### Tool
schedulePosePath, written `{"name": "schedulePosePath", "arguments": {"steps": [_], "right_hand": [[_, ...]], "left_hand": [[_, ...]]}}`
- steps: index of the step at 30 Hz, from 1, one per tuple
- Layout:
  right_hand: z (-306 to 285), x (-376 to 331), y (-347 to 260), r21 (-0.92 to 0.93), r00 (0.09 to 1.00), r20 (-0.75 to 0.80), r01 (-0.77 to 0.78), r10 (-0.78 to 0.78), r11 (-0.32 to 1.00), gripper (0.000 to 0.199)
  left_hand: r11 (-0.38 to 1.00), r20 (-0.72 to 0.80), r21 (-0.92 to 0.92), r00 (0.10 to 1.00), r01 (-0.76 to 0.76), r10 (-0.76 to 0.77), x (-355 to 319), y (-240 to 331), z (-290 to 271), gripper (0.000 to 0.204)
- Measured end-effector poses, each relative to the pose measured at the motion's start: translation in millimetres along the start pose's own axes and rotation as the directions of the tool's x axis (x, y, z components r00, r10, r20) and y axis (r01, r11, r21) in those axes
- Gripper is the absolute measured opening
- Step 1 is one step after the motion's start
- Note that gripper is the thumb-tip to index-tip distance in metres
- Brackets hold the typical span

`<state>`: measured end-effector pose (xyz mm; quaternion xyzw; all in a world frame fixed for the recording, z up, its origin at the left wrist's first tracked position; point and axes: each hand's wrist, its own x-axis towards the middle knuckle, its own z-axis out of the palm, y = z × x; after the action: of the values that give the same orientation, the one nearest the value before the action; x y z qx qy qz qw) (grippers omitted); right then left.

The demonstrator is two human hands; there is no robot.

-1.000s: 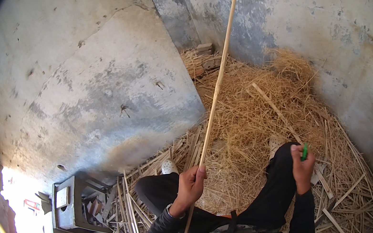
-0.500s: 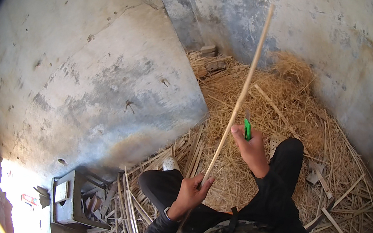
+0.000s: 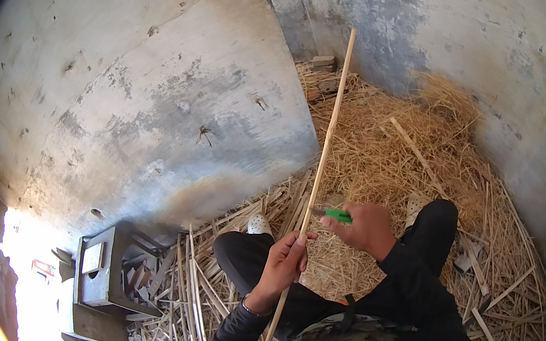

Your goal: The person sits on a straw-covered floor and uses a green utility knife to peel the outer layer off a long, thin wooden stick. They hold the stick with their left hand and scrape the blade along its length with their right hand, creating a pile of wood shavings.

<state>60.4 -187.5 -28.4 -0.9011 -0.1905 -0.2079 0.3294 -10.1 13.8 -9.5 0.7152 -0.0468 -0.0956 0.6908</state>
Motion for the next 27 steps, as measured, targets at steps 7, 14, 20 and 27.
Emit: {"name": "schedulePosePath", "arguments": {"steps": [7, 14, 20, 27], "right_hand": [[16, 7, 52, -0.117, 0.997, 0.051, -0.043, 0.049, 0.992, 0.069], [15, 6, 33, 0.016, 0.989, 0.144, -0.020, 0.017, 1.000, 0.073], [39, -5, 37, -0.158, 0.952, 0.266, 0.202, -0.155, 0.967, 0.069], [51, 0, 54, 0.025, 0.986, 0.099, 0.134, -0.135, 0.991, 0.079]], "left_hand": [[0.995, 0.050, -0.039, 0.994, 0.097, -0.095, -29, -11, 11, 0.032], [0.996, -0.099, 0.022, 0.992, 0.082, -0.080, -40, -22, 17, 0.030], [0.993, -0.097, 0.023, 0.989, 0.118, -0.115, -40, -29, 14, 0.028], [0.981, -0.117, -0.045, 0.974, 0.188, -0.192, -47, -25, 15, 0.027]]}}
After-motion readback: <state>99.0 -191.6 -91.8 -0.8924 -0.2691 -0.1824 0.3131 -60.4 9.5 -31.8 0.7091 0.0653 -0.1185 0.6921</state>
